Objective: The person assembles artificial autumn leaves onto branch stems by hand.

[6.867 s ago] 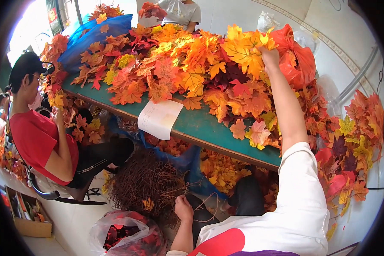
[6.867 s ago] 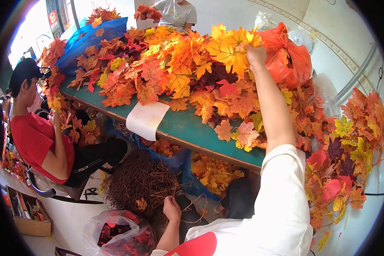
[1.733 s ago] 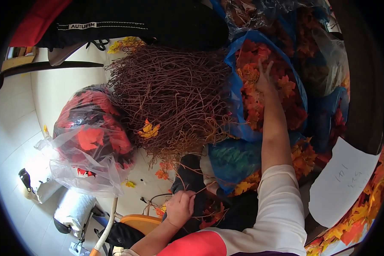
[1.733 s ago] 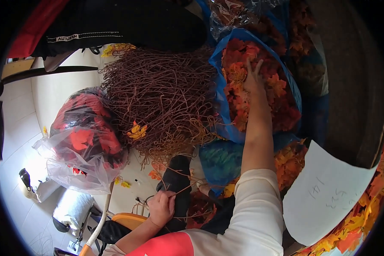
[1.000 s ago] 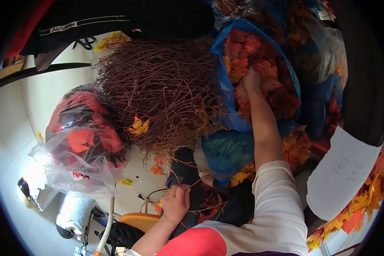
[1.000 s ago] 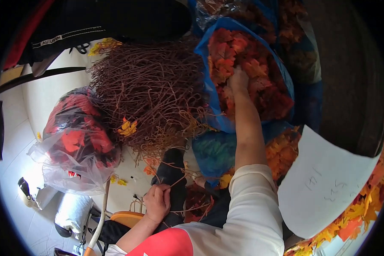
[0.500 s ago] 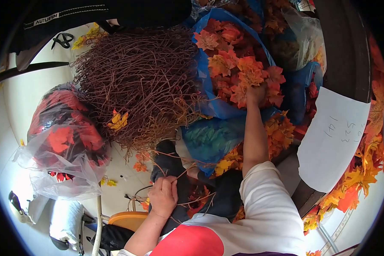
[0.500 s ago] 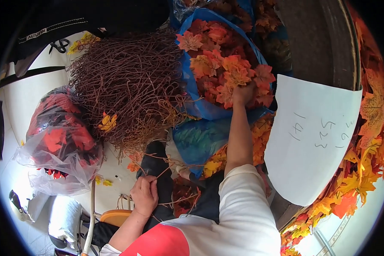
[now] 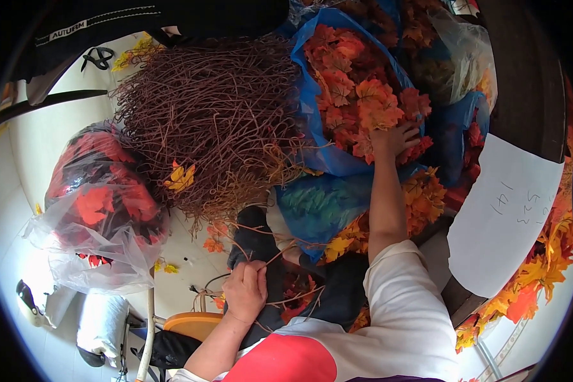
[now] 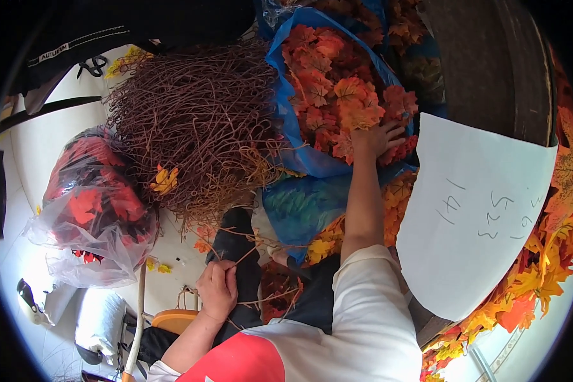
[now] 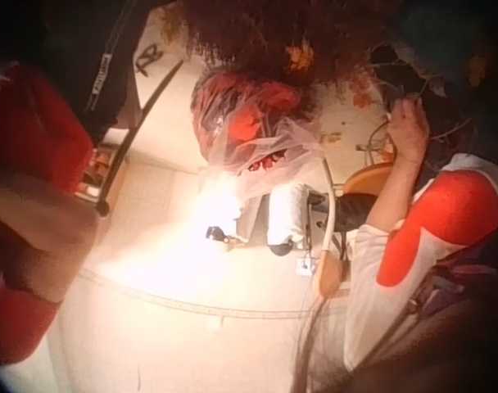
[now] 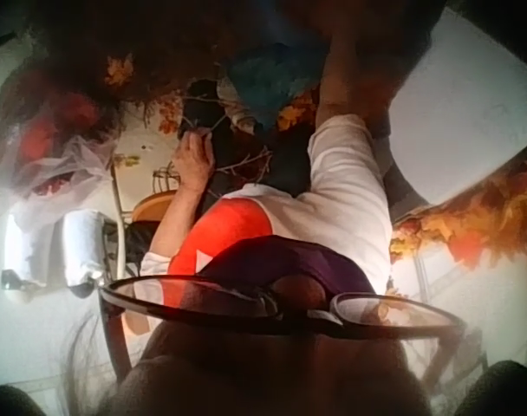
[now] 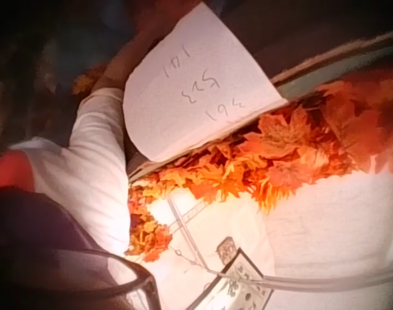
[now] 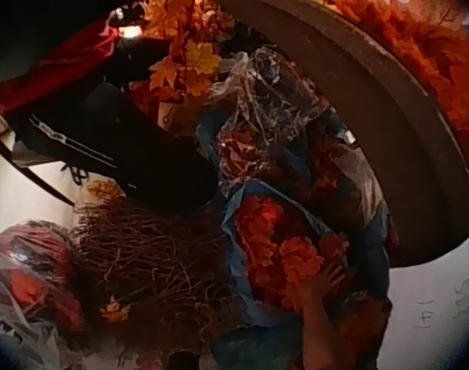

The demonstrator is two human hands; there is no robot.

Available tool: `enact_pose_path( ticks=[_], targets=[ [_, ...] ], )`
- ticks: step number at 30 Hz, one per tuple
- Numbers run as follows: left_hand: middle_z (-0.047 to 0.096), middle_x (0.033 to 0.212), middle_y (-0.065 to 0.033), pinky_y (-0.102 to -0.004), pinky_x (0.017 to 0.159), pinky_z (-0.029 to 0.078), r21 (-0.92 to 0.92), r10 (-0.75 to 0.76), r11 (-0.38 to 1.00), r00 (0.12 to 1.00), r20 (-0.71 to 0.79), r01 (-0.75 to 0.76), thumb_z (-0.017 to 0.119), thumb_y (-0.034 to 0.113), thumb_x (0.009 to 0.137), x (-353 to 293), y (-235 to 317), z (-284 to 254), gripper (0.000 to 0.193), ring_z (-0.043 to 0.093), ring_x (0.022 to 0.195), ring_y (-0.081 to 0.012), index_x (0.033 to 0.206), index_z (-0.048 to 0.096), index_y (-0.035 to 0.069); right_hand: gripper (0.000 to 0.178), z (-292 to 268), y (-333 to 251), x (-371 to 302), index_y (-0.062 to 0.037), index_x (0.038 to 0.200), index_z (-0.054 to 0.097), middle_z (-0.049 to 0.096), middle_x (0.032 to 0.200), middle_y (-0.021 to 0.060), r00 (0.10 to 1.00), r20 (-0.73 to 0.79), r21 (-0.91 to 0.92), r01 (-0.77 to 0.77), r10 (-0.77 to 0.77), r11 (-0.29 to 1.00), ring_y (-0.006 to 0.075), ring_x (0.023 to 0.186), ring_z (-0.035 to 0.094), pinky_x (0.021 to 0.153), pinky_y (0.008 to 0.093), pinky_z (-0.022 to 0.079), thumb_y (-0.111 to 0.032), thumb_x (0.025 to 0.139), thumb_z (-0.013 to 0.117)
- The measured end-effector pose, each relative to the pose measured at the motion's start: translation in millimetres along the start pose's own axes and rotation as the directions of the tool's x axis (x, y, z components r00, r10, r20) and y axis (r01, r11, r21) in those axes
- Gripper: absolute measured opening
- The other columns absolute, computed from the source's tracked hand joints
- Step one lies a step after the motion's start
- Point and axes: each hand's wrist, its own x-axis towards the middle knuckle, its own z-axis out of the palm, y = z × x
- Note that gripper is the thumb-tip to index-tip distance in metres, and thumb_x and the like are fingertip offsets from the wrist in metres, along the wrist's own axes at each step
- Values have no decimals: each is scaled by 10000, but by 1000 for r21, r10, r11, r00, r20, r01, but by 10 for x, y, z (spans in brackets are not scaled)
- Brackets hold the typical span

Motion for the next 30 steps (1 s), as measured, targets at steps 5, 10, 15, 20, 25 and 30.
enact_pose_path(
  ticks=[5, 10, 15, 20, 25, 30],
  targets=[
    [562, 749, -62, -351, 527, 461, -5, 0, 1000, 1000, -8, 0, 627, 41, 739, -5, -28, 3, 165, 569, 626, -261, 866, 531, 82, 1039, 106, 210, -133, -202, 1422, 65, -77, 1434, 278, 967, -128, 240, -184, 219, 953, 499, 1307, -39, 1033, 611, 46, -656, 657, 602],
    [564, 748, -62, -350, 527, 461, -11, 13, 1000, 1000, -9, -13, 628, 47, 741, 4, -14, -5, 162, 572, 629, -257, 867, 534, 85, 1129, 324, 267, 121, -219, 1422, -47, -97, 1412, 316, 942, 0, 614, -264, 335, 744, 496, 1306, 71, 1024, 584, 187, -682, 637, 619],
    [563, 745, -62, -350, 523, 459, -11, 5, 1000, 1000, -1, -5, 632, 57, 740, -11, -26, 22, 163, 573, 636, -255, 870, 537, 87, 1211, 479, 66, 259, -188, 1421, -37, -21, 1407, 330, 984, 93, 686, -172, 150, 706, 506, 1274, 173, 1012, 567, 234, -687, 571, 667],
    [562, 743, -60, -347, 518, 456, -3, -3, 1000, 1000, -14, 3, 636, 61, 738, -39, -33, 6, 162, 573, 633, -252, 866, 542, 90, 1225, 566, -53, 545, -194, 1426, 12, 42, 1431, 282, 919, 386, 419, -251, 78, 873, 491, 1297, 119, 1003, 643, 144, -768, 528, 615],
    [563, 732, -62, -343, 512, 453, 6, -8, 1000, 1000, -18, 8, 642, 58, 730, -6, -32, 25, 160, 576, 621, -250, 855, 547, 86, 974, 1027, -17, 795, -203, 1405, 214, 206, 1440, 176, 876, 482, 267, -157, 9, 951, 504, 1284, 136, 1008, 649, 132, -666, 646, 612],
    [562, 727, -64, -341, 512, 455, 6, -18, 1000, 1000, -22, 18, 646, 47, 721, 7, -4, 6, 168, 577, 619, -250, 853, 548, 84, 596, 1161, 57, 692, -144, 1294, 402, 456, 1285, 131, 908, 396, 237, 41, -135, 971, 385, 1152, 419, 962, 523, 306, -491, 817, 489]
  ],
)
